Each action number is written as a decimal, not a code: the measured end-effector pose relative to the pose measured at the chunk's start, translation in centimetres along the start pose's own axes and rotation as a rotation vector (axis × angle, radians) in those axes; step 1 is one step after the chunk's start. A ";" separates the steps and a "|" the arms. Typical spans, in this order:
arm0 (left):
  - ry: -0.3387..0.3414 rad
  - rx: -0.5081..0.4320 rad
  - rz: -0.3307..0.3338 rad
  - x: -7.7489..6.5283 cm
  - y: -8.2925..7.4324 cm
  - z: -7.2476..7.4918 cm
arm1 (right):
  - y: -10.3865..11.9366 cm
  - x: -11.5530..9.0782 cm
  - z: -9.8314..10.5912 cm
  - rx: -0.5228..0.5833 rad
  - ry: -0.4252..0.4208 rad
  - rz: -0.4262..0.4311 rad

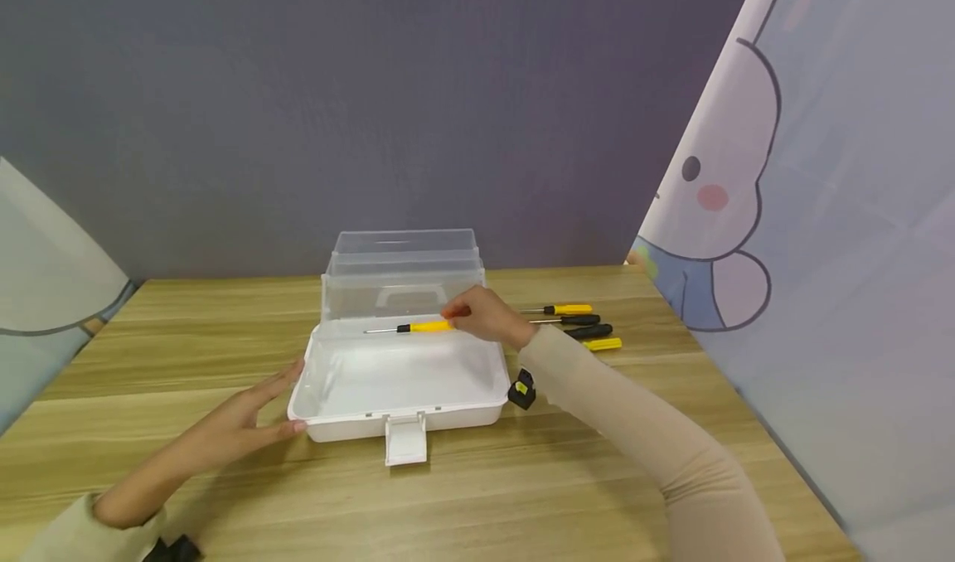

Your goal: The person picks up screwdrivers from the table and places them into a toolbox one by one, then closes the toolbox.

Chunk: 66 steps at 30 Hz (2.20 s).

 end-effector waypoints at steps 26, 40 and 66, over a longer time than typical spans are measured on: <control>0.013 -0.018 0.016 0.1 0.1 0.2 | -0.8 -0.7 1.3 0.182 -0.038 0.046; 0.009 -0.031 0.016 0.0 0.1 0.3 | -2.6 -2.2 3.4 0.289 -0.062 0.035; 0.022 -0.044 0.041 -0.3 0.0 0.2 | -5.3 -4.8 4.8 0.309 -0.087 0.003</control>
Point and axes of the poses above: each hand's wrist, its own x-axis towards the middle knuckle, its own z-axis out of the back of the hand, y = z × x, the point moved 3 cm from there along x, towards the middle knuckle, and after that the axes turned 6 degrees about -y, right-handed, at the moved point
